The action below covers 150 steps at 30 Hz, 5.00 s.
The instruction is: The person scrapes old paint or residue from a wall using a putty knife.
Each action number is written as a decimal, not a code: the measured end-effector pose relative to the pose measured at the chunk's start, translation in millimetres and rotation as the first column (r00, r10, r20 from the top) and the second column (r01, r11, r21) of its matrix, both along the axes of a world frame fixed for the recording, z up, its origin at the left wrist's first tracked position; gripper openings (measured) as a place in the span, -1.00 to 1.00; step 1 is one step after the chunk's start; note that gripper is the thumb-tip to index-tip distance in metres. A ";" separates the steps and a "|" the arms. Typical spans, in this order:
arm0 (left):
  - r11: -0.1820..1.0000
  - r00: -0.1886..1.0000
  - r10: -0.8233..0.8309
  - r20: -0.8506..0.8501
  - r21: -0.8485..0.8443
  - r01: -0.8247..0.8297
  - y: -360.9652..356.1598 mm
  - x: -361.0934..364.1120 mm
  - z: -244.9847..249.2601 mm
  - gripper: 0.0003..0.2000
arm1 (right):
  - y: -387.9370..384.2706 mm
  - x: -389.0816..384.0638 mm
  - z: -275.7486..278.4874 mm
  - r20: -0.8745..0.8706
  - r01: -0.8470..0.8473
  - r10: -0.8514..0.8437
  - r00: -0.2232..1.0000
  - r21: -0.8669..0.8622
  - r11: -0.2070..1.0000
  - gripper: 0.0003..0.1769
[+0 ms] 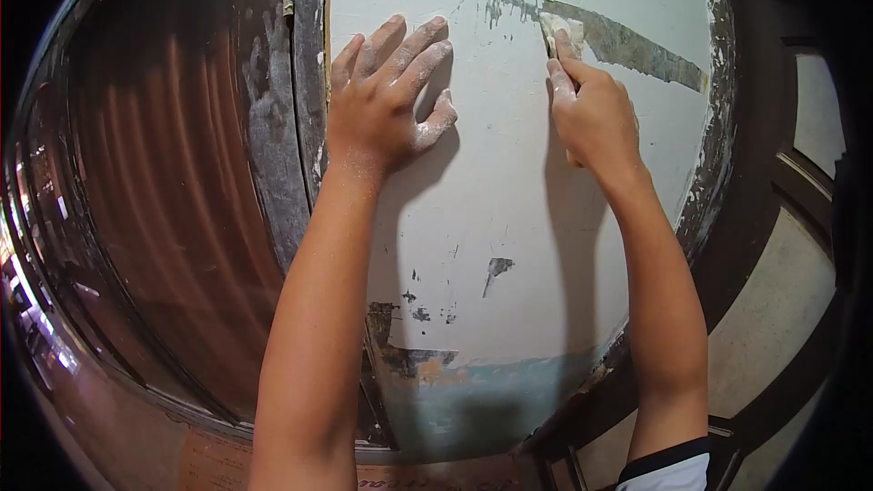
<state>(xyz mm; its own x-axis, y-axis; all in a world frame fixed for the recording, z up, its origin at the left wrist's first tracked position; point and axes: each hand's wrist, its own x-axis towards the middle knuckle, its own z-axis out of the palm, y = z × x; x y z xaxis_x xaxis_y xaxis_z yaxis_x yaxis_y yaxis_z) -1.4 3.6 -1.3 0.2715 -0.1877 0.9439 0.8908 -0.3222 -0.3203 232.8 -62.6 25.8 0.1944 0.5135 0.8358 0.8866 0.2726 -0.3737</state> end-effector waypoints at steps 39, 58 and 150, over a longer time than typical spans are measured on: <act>0.998 0.998 0.056 -0.023 -0.037 -0.057 3.2 -1.5 1.5 -0.43 | -2.3 -13.9 12.9 0.076 0.020 -0.028 0.997 0.104 0.994 -0.64; 0.818 0.949 0.273 -0.159 -0.480 -0.316 -35.9 8.7 9.5 0.46 | -9.5 -10.5 22.0 0.057 -0.040 0.046 0.997 -0.110 0.993 -0.49; 0.814 0.978 0.198 -0.060 -0.546 -0.199 -48.0 16.4 -3.0 0.62 | -21.7 -51.0 28.1 -0.031 -0.035 0.033 0.999 -0.069 0.997 -0.63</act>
